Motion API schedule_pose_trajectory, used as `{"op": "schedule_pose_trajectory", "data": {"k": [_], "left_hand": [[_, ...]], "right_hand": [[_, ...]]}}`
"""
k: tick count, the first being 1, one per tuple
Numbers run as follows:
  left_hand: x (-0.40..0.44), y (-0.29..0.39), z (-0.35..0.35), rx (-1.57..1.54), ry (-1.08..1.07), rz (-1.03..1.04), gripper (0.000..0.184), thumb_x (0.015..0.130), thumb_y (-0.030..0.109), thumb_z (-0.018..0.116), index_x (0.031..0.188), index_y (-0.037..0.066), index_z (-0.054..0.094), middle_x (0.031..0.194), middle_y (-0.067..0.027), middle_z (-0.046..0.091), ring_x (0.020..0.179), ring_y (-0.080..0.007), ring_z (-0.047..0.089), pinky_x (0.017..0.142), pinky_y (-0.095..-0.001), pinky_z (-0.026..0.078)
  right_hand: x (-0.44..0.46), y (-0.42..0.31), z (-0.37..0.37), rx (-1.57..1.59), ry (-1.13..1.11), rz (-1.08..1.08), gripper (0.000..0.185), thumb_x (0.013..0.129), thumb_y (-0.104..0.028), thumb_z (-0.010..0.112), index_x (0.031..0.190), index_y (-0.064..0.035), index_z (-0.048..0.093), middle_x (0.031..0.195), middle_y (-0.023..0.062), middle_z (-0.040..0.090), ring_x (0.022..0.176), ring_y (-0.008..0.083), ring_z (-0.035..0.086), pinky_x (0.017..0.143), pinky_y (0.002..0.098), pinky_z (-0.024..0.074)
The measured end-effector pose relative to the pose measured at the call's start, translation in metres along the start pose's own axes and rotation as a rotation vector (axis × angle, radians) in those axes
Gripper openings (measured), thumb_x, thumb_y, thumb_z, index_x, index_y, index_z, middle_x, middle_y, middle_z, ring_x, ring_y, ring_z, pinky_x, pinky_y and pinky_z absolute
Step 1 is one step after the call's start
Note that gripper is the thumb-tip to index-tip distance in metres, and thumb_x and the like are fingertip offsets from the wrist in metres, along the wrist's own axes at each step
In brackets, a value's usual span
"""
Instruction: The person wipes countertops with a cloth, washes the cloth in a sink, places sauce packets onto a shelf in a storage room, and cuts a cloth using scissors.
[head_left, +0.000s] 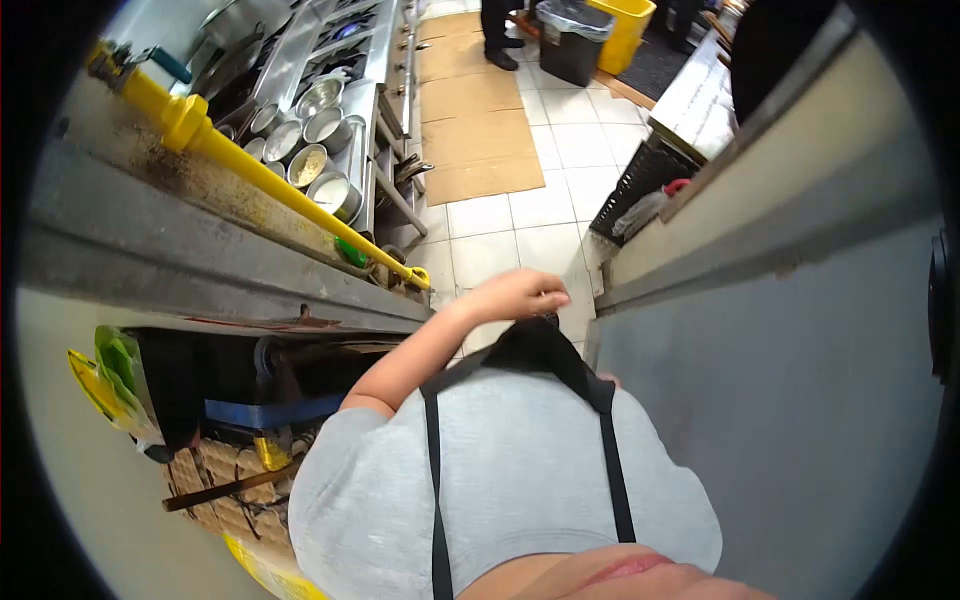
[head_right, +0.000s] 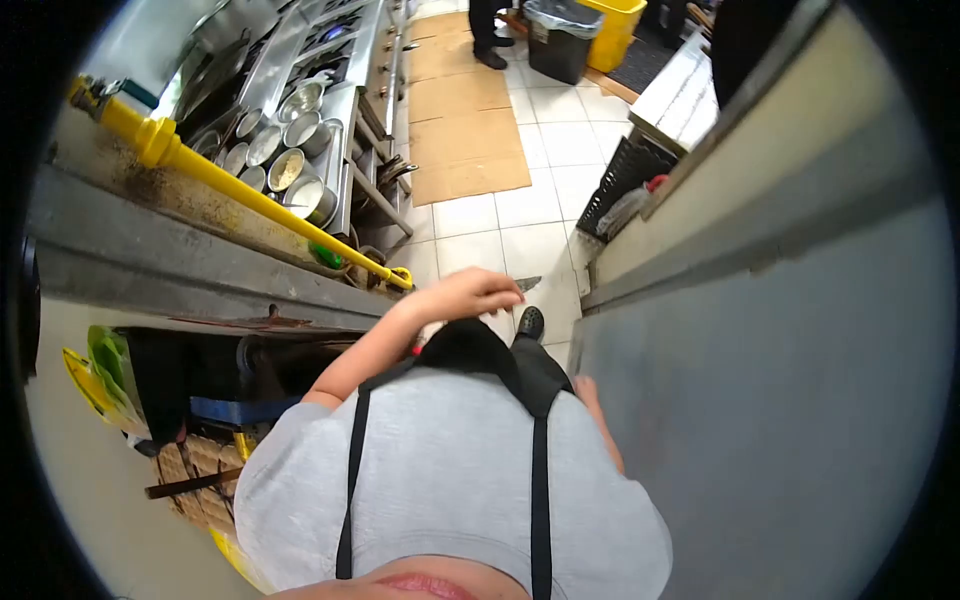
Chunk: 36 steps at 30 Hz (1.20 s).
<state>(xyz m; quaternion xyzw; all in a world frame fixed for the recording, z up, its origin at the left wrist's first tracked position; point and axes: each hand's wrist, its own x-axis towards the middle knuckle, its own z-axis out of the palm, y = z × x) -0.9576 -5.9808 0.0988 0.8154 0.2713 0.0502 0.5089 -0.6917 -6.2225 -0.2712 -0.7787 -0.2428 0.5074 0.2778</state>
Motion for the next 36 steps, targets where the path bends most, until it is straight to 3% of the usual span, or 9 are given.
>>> {"op": "schedule_pose_trajectory", "data": {"k": [5,13,19,21,25,30,31,32,36], "left_hand": [[0.038,-0.03,-0.083,0.28,0.389,-0.26,0.025,0.084,0.027,0.054,0.092,0.004,0.06,0.085,-0.0139,0.062,0.08,-0.0289,0.059,0.069,-0.0358,0.046],[0.052,-0.144,-0.141,0.116,0.608,-0.599,0.021,0.082,0.025,0.054,0.086,0.005,0.06,0.083,-0.0148,0.061,0.08,-0.0316,0.058,0.068,-0.0387,0.045],[0.115,-0.236,-0.251,0.129,0.818,-0.47,0.017,0.081,0.016,0.056,0.087,0.001,0.061,0.081,-0.0149,0.061,0.075,-0.0285,0.059,0.064,-0.0347,0.045],[0.148,-0.255,-0.321,0.3,0.856,-0.457,0.015,0.081,0.014,0.056,0.087,0.002,0.061,0.081,-0.0136,0.061,0.073,-0.0274,0.059,0.064,-0.0338,0.045],[0.236,-0.256,-0.458,0.151,0.99,-0.311,0.013,0.08,0.017,0.057,0.082,0.005,0.062,0.076,-0.0121,0.06,0.073,-0.0292,0.058,0.063,-0.0352,0.046],[0.352,-0.27,-0.579,0.227,0.675,0.069,0.009,0.079,0.011,0.059,0.084,0.003,0.061,0.078,-0.0107,0.06,0.071,-0.0254,0.059,0.061,-0.0308,0.045],[0.375,-0.274,-0.603,0.242,0.665,0.076,0.009,0.079,0.011,0.059,0.084,0.003,0.061,0.078,-0.0107,0.06,0.071,-0.0254,0.059,0.061,-0.0308,0.045],[0.396,-0.279,-0.623,0.241,0.679,0.123,0.008,0.078,0.01,0.06,0.084,0.004,0.062,0.077,-0.0101,0.06,0.07,-0.0248,0.059,0.061,-0.0306,0.045],[0.464,-0.319,-0.704,0.226,0.767,0.099,0.007,0.077,0.011,0.061,0.08,0.005,0.062,0.076,-0.0084,0.061,0.07,-0.0261,0.059,0.06,-0.0329,0.046]], "right_hand": [[0.165,-0.176,-0.013,0.174,-0.187,0.048,0.026,0.087,-0.032,0.047,0.089,-0.0066,0.055,0.065,0.0031,0.052,0.048,0.0138,0.05,0.041,0.029,0.0415],[0.318,-0.404,0.028,0.067,-0.218,-0.149,0.049,0.088,-0.049,0.042,0.085,-0.0035,0.06,0.066,0.003,0.054,0.052,0.0119,0.054,0.045,0.0251,0.042],[0.44,-0.428,0.05,-0.188,-0.411,0.068,0.047,0.088,-0.047,0.043,0.088,-0.0031,0.059,0.066,0.0036,0.054,0.054,0.0145,0.054,0.046,0.0282,0.043],[0.603,-0.31,0.023,-0.875,-0.265,-0.482,0.046,0.085,-0.045,0.046,0.088,-0.0012,0.062,0.063,0.0091,0.057,0.06,0.0179,0.058,0.051,0.0329,0.0442],[0.498,-0.509,0.005,-0.434,-0.213,0.232,0.03,0.083,-0.032,0.048,0.083,-0.0042,0.06,0.061,0.0063,0.055,0.048,0.0175,0.051,0.042,0.0308,0.0419],[0.555,-0.578,0.018,0.078,-0.099,0.207,0.024,0.078,-0.027,0.047,0.078,-0.0052,0.059,0.055,0.0032,0.05,0.044,0.0161,0.048,0.039,0.0299,0.0392],[0.562,-0.587,0.015,-0.266,-0.155,-0.131,0.02,0.077,-0.023,0.048,0.074,-0.0055,0.059,0.051,0.0017,0.046,0.042,0.017,0.046,0.039,0.0294,0.0386],[0.593,-0.575,0.014,-0.379,-0.211,-0.198,0.018,0.075,-0.021,0.052,0.071,-0.0042,0.059,0.053,0.0052,0.052,0.043,0.0185,0.05,0.04,0.0305,0.0404],[0.7,-0.622,0.009,-0.78,-0.311,-0.055,0.019,0.075,-0.02,0.052,0.069,-0.0036,0.06,0.055,0.0076,0.055,0.044,0.0191,0.053,0.041,0.0316,0.0417]]}}
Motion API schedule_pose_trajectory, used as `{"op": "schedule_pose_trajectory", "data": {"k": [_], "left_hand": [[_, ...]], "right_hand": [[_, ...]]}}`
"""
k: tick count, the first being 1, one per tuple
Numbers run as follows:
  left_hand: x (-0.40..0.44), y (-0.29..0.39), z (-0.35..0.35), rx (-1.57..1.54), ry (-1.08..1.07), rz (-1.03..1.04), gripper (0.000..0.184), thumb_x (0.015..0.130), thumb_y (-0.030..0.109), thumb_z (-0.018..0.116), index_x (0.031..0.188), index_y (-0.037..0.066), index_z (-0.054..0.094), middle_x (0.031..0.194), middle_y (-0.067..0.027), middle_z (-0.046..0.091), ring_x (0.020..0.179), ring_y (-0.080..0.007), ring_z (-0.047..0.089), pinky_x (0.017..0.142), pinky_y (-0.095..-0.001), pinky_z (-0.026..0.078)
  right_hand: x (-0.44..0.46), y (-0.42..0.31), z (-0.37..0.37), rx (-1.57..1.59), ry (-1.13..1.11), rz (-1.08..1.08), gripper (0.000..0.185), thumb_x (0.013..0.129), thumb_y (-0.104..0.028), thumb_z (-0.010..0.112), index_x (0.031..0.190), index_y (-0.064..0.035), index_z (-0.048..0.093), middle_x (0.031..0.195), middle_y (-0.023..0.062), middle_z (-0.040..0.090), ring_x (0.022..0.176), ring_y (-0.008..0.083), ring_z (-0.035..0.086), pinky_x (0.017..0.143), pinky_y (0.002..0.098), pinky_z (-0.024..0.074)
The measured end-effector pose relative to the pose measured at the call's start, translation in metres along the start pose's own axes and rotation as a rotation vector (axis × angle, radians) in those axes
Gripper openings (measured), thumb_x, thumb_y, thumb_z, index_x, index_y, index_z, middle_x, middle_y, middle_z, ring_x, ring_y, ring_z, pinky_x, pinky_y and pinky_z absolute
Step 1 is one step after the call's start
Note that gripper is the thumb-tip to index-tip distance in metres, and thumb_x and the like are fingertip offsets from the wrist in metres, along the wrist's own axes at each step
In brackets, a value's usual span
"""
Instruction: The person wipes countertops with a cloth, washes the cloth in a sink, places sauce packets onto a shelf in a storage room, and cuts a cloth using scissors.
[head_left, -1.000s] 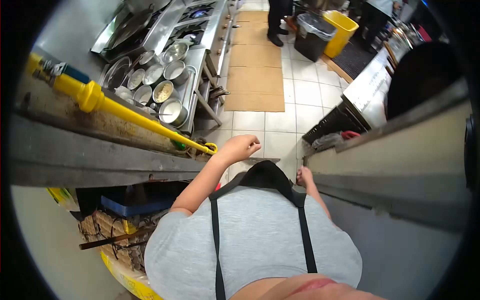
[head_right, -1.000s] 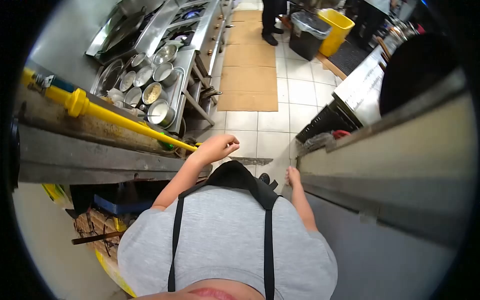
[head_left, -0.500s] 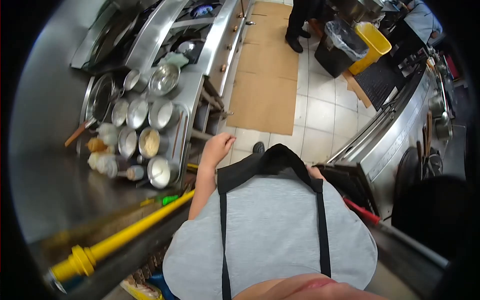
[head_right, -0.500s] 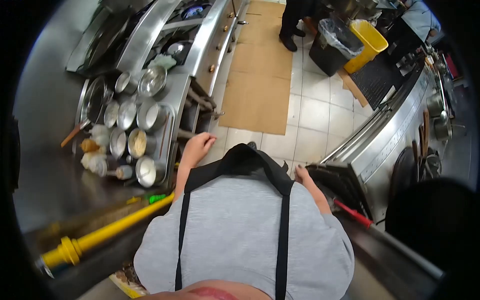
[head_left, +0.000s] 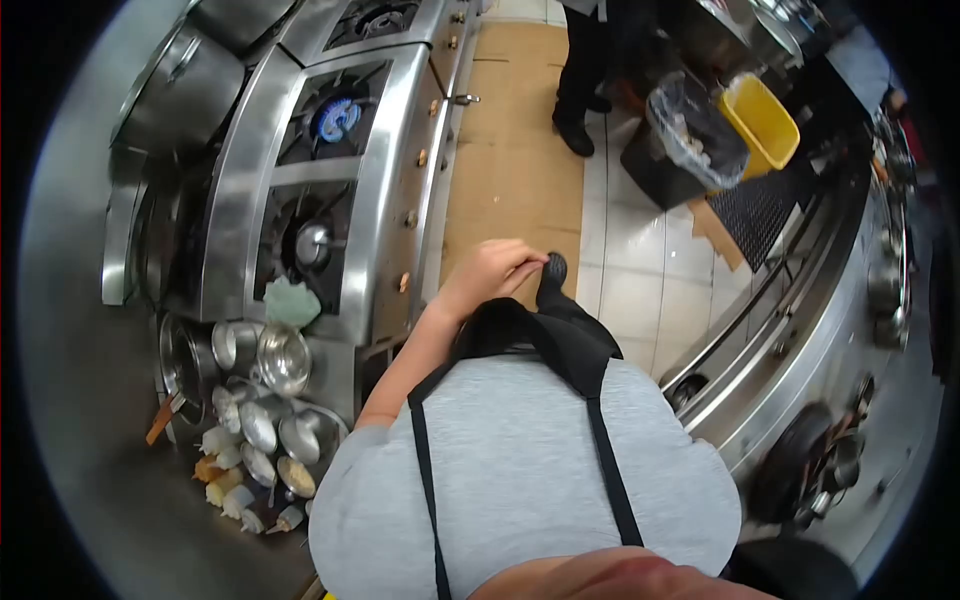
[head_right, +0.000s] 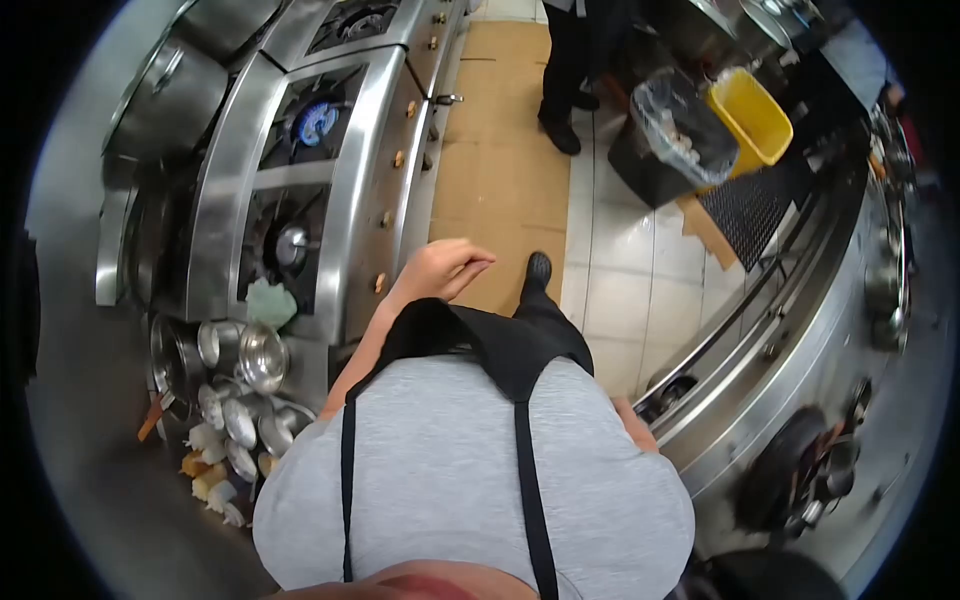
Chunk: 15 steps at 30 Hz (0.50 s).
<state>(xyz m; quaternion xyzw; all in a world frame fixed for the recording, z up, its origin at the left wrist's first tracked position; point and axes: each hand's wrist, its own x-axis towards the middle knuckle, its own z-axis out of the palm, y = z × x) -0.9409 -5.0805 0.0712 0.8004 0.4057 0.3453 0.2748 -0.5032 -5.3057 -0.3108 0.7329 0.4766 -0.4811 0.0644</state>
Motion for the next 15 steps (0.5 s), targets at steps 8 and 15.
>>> {"op": "schedule_pose_trajectory", "data": {"k": [8,15], "left_hand": [[0.115,-0.103,-0.052,0.046,0.157,-0.493,0.011,0.08,0.012,0.059,0.084,0.002,0.062,0.076,-0.0105,0.061,0.068,-0.0251,0.059,0.059,-0.0306,0.046],[0.221,-0.211,-0.089,0.03,0.334,-0.533,0.011,0.082,0.01,0.058,0.087,0.002,0.063,0.078,-0.0107,0.062,0.066,-0.0219,0.061,0.058,-0.0279,0.046]], "right_hand": [[0.256,-0.203,-0.216,-0.044,0.067,0.143,0.027,0.078,-0.018,0.045,0.061,-0.0046,0.062,0.062,0.0127,0.062,0.051,0.0235,0.061,0.05,0.038,0.0482],[0.442,-0.599,-0.335,-0.206,0.124,-0.669,0.032,0.085,-0.028,0.049,0.067,-0.0024,0.058,0.052,0.0069,0.053,0.042,0.019,0.052,0.042,0.0312,0.0421]]}}
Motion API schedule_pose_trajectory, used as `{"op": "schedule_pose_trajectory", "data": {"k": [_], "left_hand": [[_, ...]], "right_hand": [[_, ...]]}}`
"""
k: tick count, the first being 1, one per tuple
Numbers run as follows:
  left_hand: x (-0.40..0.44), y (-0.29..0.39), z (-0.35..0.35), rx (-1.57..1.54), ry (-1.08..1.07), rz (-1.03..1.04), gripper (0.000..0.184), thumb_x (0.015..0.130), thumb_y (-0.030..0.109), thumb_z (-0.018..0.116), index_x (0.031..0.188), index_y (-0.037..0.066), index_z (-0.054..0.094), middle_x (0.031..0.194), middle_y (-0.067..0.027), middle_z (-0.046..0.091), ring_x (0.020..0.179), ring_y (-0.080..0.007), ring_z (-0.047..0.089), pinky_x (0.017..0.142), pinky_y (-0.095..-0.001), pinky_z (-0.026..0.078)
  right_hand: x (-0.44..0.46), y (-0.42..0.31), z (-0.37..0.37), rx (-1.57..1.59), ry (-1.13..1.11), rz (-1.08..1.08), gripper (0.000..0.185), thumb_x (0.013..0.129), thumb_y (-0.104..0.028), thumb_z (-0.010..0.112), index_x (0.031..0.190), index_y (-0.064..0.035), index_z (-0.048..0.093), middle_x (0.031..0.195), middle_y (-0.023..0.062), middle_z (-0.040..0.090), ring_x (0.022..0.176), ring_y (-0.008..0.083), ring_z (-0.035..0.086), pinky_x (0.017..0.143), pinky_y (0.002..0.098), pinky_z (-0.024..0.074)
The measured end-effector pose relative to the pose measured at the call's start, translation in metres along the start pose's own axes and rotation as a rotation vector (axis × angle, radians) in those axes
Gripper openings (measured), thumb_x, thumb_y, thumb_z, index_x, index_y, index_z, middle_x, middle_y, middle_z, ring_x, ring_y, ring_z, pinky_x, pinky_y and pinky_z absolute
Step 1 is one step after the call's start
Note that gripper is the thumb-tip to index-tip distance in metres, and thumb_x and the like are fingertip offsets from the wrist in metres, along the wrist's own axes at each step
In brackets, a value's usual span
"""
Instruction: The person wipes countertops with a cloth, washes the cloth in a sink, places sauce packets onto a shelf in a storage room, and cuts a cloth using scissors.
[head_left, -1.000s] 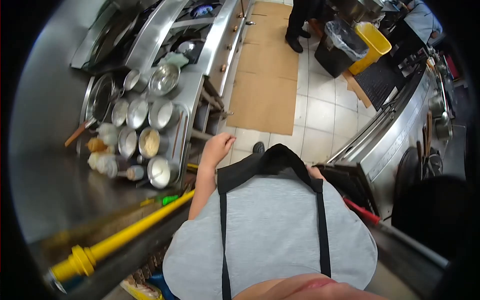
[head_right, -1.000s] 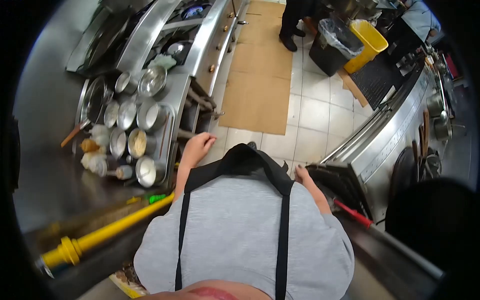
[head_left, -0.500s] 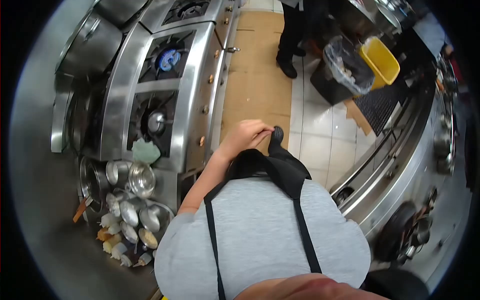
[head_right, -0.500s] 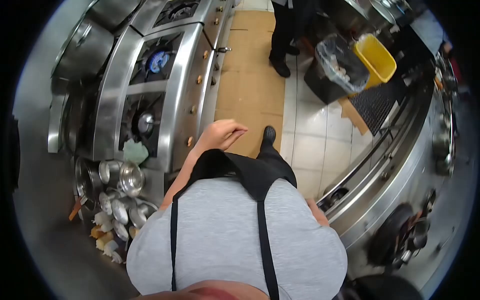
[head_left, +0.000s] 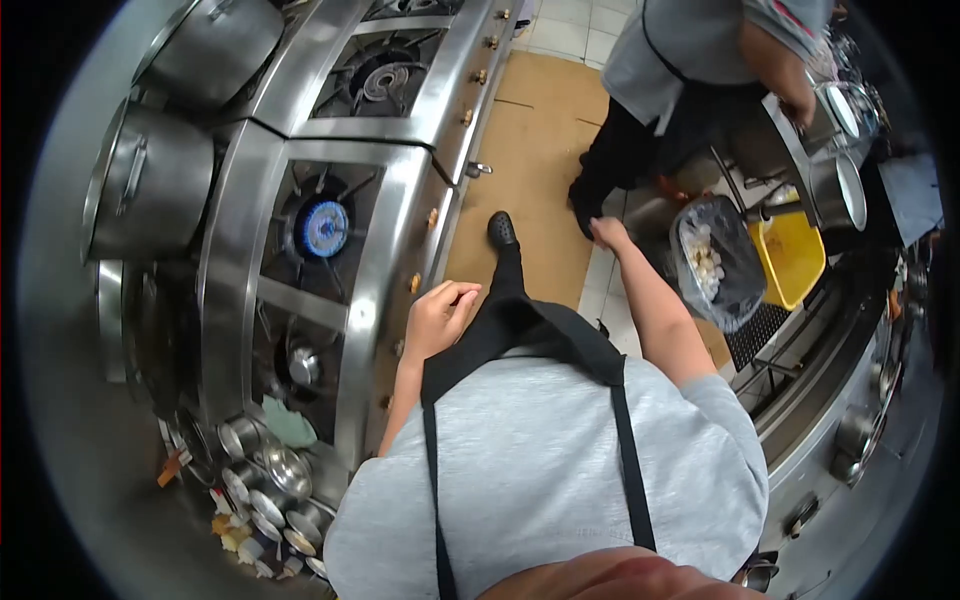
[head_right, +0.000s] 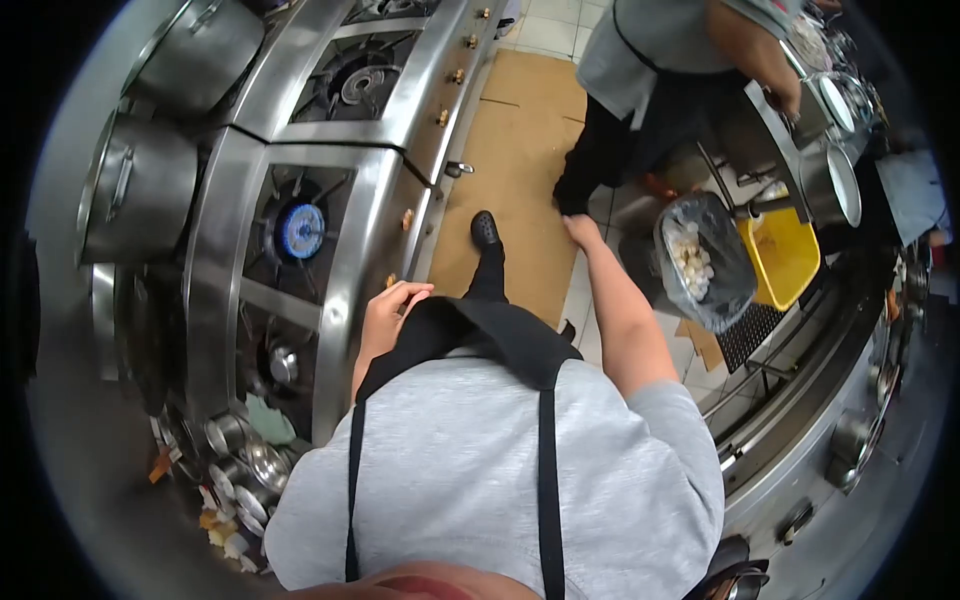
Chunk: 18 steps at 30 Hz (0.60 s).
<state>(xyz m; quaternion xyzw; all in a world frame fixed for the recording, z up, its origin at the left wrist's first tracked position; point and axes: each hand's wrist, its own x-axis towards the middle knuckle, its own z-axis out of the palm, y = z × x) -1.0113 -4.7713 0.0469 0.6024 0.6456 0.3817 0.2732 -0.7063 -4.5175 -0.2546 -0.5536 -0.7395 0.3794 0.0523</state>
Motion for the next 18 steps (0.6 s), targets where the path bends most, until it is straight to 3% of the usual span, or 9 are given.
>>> {"op": "schedule_pose_trajectory", "data": {"k": [2,5,8,14,18], "left_hand": [[0.062,-0.011,-0.004,-0.056,0.026,-0.011,0.011,0.082,0.009,0.058,0.087,0.002,0.063,0.078,-0.0105,0.063,0.065,-0.0196,0.062,0.057,-0.0269,0.046],[0.161,-0.018,-0.026,-0.14,0.079,-0.08,0.011,0.082,0.007,0.058,0.088,0.0,0.063,0.076,-0.0093,0.063,0.064,-0.0143,0.06,0.058,-0.0237,0.045],[0.244,-0.028,-0.043,-0.293,0.227,-0.123,0.013,0.084,0.007,0.056,0.09,-0.001,0.064,0.073,-0.005,0.062,0.064,-0.0092,0.058,0.061,-0.0207,0.045],[0.404,-0.033,-0.042,-0.501,0.22,-0.212,0.015,0.085,0.008,0.055,0.09,-0.003,0.063,0.073,-0.004,0.061,0.066,-0.0084,0.057,0.061,-0.0204,0.045],[0.485,-0.029,-0.029,-0.361,0.158,-0.172,0.014,0.084,0.008,0.056,0.088,-0.002,0.064,0.069,-0.0051,0.061,0.063,-0.0091,0.056,0.058,-0.022,0.043]], "right_hand": [[0.067,-0.076,-0.03,0.561,-0.049,0.191,0.031,0.087,-0.03,0.048,0.083,-0.0016,0.059,0.064,0.0042,0.055,0.052,0.0163,0.053,0.049,0.0293,0.044],[0.154,-0.135,-0.056,0.566,-0.1,0.135,0.031,0.089,-0.028,0.047,0.096,-0.0008,0.059,0.078,0.0057,0.055,0.065,0.0147,0.054,0.055,0.0275,0.045],[0.211,-0.167,-0.096,0.417,-0.309,0.311,0.031,0.088,-0.029,0.048,0.095,-0.0003,0.059,0.078,0.0072,0.056,0.062,0.0166,0.055,0.052,0.0293,0.0449],[0.339,-0.162,-0.145,0.366,-0.243,0.362,0.03,0.087,-0.027,0.048,0.1,-0.0011,0.057,0.085,0.0121,0.06,0.059,0.0201,0.059,0.049,0.0329,0.0467],[0.434,-0.149,-0.18,0.2,-0.332,0.31,0.032,0.087,-0.03,0.047,0.099,-0.0021,0.058,0.084,0.0127,0.06,0.059,0.021,0.059,0.048,0.0337,0.0469]]}}
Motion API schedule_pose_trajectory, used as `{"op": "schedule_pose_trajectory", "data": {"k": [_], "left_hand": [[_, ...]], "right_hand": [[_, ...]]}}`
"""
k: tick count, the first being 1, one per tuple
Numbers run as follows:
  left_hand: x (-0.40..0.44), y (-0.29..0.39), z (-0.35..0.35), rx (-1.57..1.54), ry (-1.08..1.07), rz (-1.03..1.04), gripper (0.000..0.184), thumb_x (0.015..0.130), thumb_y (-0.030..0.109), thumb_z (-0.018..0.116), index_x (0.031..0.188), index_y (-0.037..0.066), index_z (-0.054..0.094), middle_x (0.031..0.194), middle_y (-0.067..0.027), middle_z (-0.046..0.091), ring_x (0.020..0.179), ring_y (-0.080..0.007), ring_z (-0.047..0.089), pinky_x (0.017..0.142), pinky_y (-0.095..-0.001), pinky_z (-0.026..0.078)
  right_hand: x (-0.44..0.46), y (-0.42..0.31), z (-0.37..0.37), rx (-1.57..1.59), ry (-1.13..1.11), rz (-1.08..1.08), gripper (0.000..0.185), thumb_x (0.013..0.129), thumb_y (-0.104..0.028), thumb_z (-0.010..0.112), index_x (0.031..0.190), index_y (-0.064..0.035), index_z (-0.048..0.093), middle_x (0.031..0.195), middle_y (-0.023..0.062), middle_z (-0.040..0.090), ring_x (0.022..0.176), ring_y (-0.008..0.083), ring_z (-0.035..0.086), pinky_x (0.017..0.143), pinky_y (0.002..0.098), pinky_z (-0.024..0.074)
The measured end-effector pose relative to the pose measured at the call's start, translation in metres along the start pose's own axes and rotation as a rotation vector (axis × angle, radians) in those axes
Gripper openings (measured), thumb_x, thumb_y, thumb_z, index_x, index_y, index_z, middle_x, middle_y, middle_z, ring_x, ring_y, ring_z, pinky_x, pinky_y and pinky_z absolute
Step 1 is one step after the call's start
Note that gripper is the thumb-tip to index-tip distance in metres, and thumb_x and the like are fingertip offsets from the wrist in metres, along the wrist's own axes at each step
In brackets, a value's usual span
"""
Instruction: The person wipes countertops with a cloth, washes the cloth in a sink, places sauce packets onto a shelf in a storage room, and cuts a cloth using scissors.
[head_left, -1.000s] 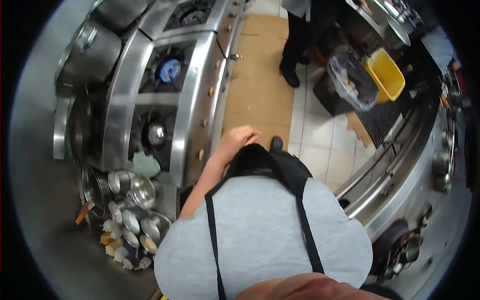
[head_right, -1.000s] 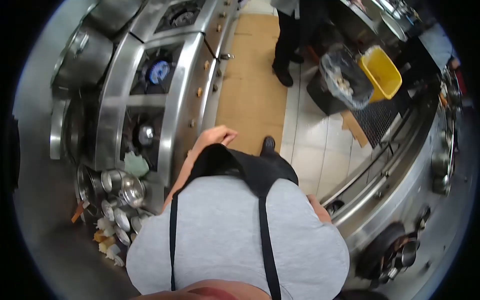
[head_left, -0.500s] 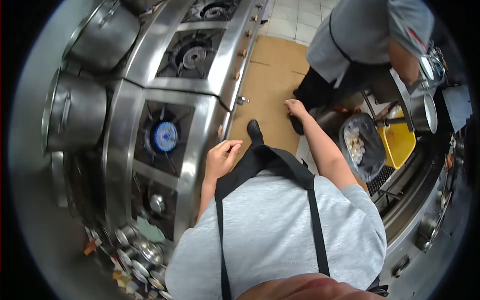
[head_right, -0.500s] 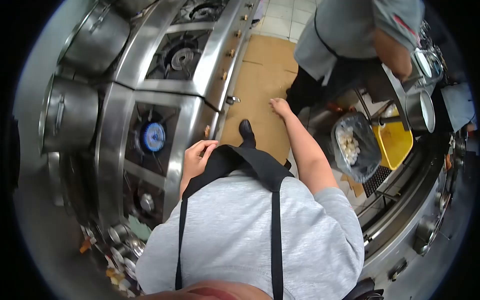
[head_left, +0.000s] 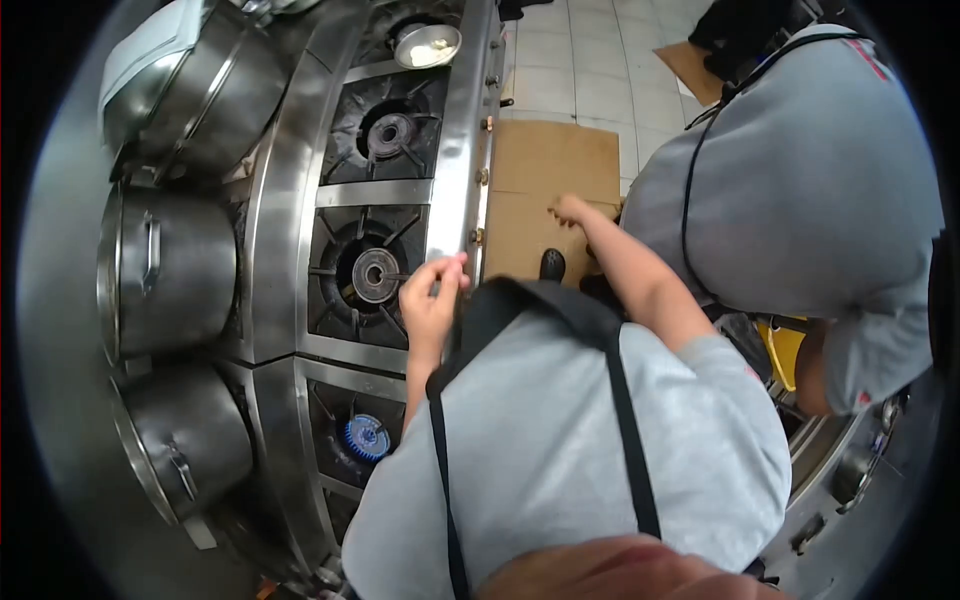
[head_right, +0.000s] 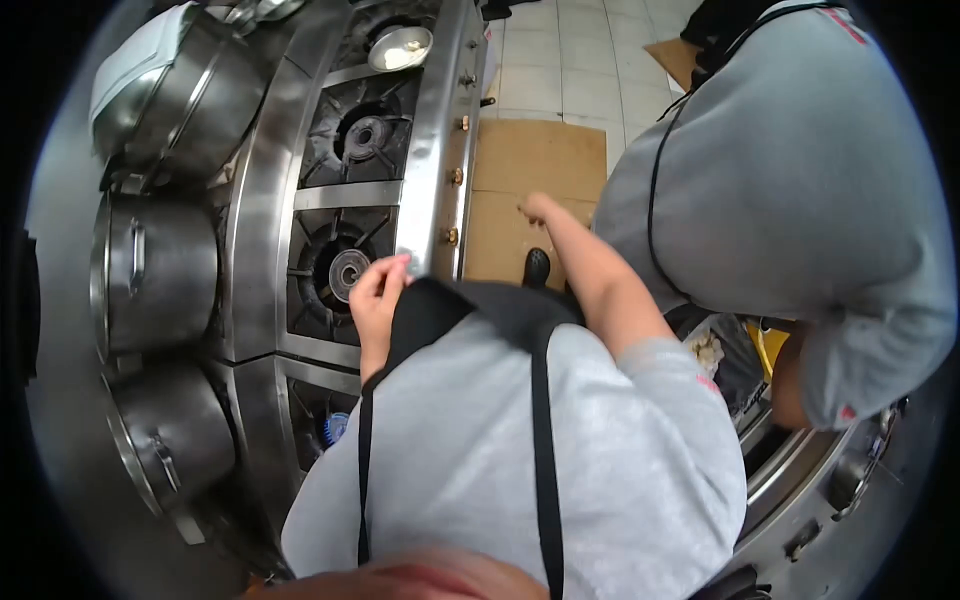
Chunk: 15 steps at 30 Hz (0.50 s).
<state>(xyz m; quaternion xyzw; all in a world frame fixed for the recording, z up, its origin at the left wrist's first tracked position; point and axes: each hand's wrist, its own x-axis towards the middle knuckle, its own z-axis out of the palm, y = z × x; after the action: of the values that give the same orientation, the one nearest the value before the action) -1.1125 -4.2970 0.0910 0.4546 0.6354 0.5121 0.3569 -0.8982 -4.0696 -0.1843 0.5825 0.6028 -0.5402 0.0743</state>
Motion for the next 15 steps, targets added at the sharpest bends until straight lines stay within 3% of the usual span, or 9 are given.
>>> {"op": "schedule_pose_trajectory", "data": {"k": [2,4,7,8,11,13,15], "left_hand": [[0.052,-0.005,0.01,0.089,0.024,0.165,0.014,0.085,0.007,0.055,0.089,-0.003,0.063,0.072,-0.0056,0.062,0.063,-0.0092,0.056,0.058,-0.0215,0.043],[0.088,-0.008,0.021,-0.123,0.115,0.061,0.015,0.086,0.007,0.054,0.093,-0.003,0.061,0.072,-0.0028,0.059,0.064,-0.0066,0.053,0.06,-0.0189,0.042],[0.131,-0.008,0.016,-0.092,0.145,-0.025,0.016,0.087,0.007,0.053,0.096,-0.003,0.06,0.076,-0.0042,0.06,0.065,-0.0071,0.054,0.062,-0.0193,0.044],[0.142,-0.009,0.015,-0.096,0.157,-0.054,0.016,0.087,0.006,0.052,0.096,-0.004,0.06,0.081,-0.0052,0.061,0.067,-0.0072,0.056,0.062,-0.0197,0.046],[0.183,-0.007,0.023,-0.133,0.211,-0.068,0.017,0.086,0.006,0.053,0.098,-0.004,0.06,0.073,-0.0036,0.059,0.066,-0.0064,0.054,0.06,-0.0186,0.044],[0.225,-0.001,0.027,-0.138,0.231,-0.064,0.016,0.086,0.005,0.053,0.097,-0.004,0.061,0.072,-0.0033,0.059,0.065,-0.0064,0.054,0.059,-0.0186,0.043],[0.257,0.001,0.022,0.034,0.18,0.031,0.014,0.084,0.003,0.054,0.093,-0.004,0.062,0.07,-0.0037,0.058,0.063,-0.0075,0.054,0.057,-0.0195,0.043]], "right_hand": [[0.043,-0.042,-0.069,-0.097,0.051,-0.091,0.033,0.087,-0.032,0.047,0.098,-0.0025,0.059,0.084,0.0127,0.06,0.059,0.021,0.059,0.048,0.0338,0.0469],[0.067,-0.054,-0.096,-0.039,0.155,-0.144,0.046,0.086,-0.041,0.04,0.101,-0.0013,0.058,0.072,0.0173,0.063,0.056,0.0244,0.06,0.052,0.0393,0.0484],[0.1,-0.068,-0.137,0.097,0.201,-0.096,0.041,0.085,-0.04,0.045,0.099,-0.0037,0.059,0.068,0.0146,0.061,0.052,0.0227,0.058,0.049,0.0369,0.0467],[0.111,-0.067,-0.15,0.148,0.223,-0.089,0.04,0.085,-0.04,0.046,0.098,-0.0044,0.059,0.067,0.0134,0.06,0.051,0.0222,0.057,0.048,0.0362,0.0463],[0.145,-0.052,-0.196,0.173,0.199,-0.036,0.04,0.086,-0.041,0.045,0.096,-0.0044,0.059,0.065,0.0104,0.058,0.051,0.0212,0.055,0.047,0.0354,0.0454],[0.172,-0.03,-0.228,0.222,0.199,0.033,0.031,0.083,-0.036,0.047,0.086,-0.0063,0.055,0.067,0.0059,0.052,0.053,0.0163,0.053,0.045,0.0305,0.0418],[0.183,-0.008,-0.249,0.355,0.281,0.125,0.028,0.082,-0.035,0.047,0.081,-0.0072,0.052,0.063,0.0046,0.049,0.05,0.0165,0.051,0.044,0.0303,0.0405]]}}
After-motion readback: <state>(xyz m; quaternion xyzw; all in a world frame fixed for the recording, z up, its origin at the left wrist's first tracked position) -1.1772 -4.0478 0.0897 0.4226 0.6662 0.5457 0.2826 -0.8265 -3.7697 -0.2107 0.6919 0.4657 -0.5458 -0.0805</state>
